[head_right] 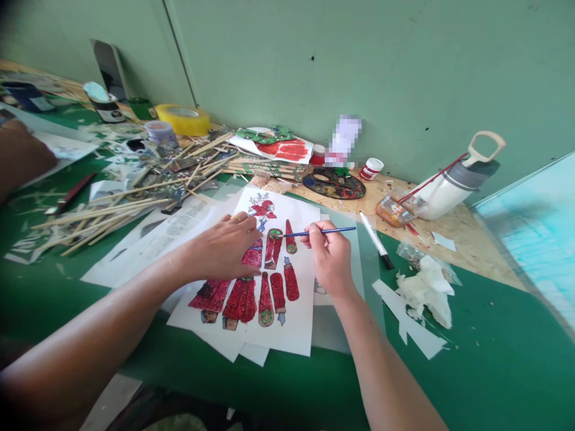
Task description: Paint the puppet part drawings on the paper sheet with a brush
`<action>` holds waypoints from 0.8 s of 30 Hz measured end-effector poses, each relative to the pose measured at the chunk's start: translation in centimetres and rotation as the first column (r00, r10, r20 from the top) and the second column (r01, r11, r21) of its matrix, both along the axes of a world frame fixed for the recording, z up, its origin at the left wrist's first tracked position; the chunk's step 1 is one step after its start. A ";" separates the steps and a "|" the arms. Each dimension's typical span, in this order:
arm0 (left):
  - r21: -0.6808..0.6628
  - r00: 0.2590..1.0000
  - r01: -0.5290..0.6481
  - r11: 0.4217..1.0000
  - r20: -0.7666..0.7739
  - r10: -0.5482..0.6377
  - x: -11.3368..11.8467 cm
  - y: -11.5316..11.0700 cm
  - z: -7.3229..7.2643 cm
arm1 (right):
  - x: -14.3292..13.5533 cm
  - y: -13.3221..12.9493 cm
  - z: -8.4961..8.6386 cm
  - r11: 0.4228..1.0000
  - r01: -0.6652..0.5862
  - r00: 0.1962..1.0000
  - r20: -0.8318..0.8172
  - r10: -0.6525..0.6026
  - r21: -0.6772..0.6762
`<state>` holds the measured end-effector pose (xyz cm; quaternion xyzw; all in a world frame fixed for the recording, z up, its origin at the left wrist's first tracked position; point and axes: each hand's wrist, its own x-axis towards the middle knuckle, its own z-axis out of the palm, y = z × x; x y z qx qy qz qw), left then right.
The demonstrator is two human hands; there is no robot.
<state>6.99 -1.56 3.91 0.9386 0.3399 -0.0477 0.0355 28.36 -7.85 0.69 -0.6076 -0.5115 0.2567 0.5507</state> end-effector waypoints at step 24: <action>-0.013 1.000 -0.004 1.000 0.005 0.004 0.1 0.1 0.0 | 0.3 -0.1 -0.1 1.000 0.019 1.000 -0.006 -0.020 -0.008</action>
